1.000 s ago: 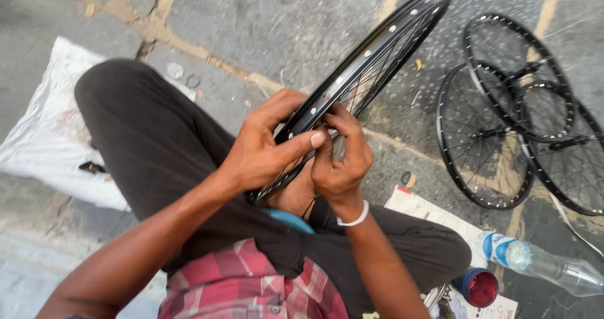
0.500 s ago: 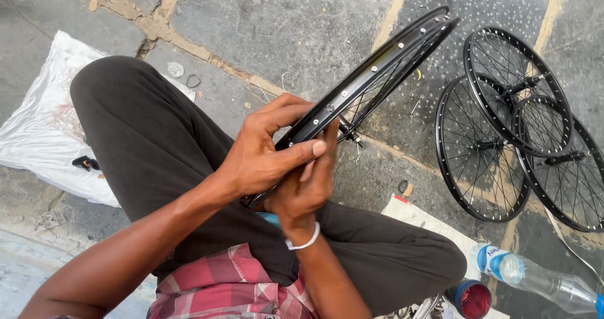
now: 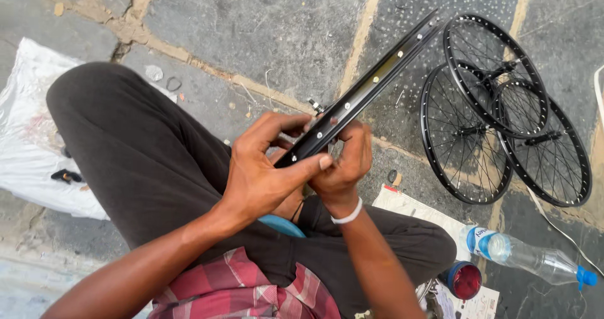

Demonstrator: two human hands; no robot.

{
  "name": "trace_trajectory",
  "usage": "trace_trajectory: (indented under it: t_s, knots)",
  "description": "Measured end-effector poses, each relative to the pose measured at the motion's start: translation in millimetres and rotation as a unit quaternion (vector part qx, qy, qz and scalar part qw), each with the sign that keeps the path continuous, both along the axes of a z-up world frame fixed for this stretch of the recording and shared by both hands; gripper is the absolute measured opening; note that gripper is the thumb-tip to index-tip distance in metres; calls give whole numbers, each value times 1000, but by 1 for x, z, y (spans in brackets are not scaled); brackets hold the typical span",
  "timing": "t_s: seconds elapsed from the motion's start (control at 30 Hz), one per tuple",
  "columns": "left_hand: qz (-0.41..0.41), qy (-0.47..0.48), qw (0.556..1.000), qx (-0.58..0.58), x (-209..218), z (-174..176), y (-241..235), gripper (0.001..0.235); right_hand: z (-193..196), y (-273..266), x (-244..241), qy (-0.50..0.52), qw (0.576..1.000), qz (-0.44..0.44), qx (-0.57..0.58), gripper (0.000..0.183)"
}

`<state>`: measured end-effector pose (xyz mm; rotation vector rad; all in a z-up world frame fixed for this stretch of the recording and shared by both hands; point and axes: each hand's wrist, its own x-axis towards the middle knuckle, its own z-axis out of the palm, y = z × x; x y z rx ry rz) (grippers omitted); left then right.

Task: The person is repairing a bicycle wheel by hand, focusing on the rim and spokes. They use a small tool to adjust components on the rim and later mount the wheel onto a wooden truing stand to make further adjustments to the spokes.

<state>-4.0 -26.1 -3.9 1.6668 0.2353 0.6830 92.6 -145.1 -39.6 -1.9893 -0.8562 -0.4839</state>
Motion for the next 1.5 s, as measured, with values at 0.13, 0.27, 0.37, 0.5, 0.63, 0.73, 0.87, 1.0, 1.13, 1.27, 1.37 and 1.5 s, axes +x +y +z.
trace_trajectory:
  t_s: [0.13,0.27,0.37,0.5,0.63,0.73,0.87,1.0,1.13,1.27,1.37,1.5]
  knots:
    - [-14,-7,1000,20,2,-2,8,46,-14,26,-36,-33,989,-29,139,34]
    - [-123,-69,990,-12,11,-2,18,45,9,28,-62,36,982,-11,187,45]
    - [-89,-48,995,23,18,0,1,50,6,7,-43,88,981,-21,172,36]
    - [-27,-48,997,62,27,15,-20,62,-31,-24,12,176,947,-3,270,22]
    - [5,-43,999,31,42,34,-25,65,-80,-49,95,229,874,-181,388,18]
    - [-12,20,999,-23,57,38,-27,68,-131,-66,160,349,806,-304,369,17]
    - [-49,36,998,-1,83,33,-28,71,-178,-79,209,551,650,-214,477,18]
    - [-117,-43,976,179,132,-21,3,55,-192,-82,236,475,690,15,546,26]
    - [-173,122,896,390,170,-84,33,69,-183,-86,231,471,618,125,617,15]
    - [-281,133,886,345,185,-113,30,71,-166,-86,212,463,636,85,612,17]
    - [-283,119,870,386,188,-120,20,75,-160,-91,195,450,698,60,553,16]
    - [-225,153,876,397,185,-115,10,76,-155,-85,187,484,631,77,602,22]
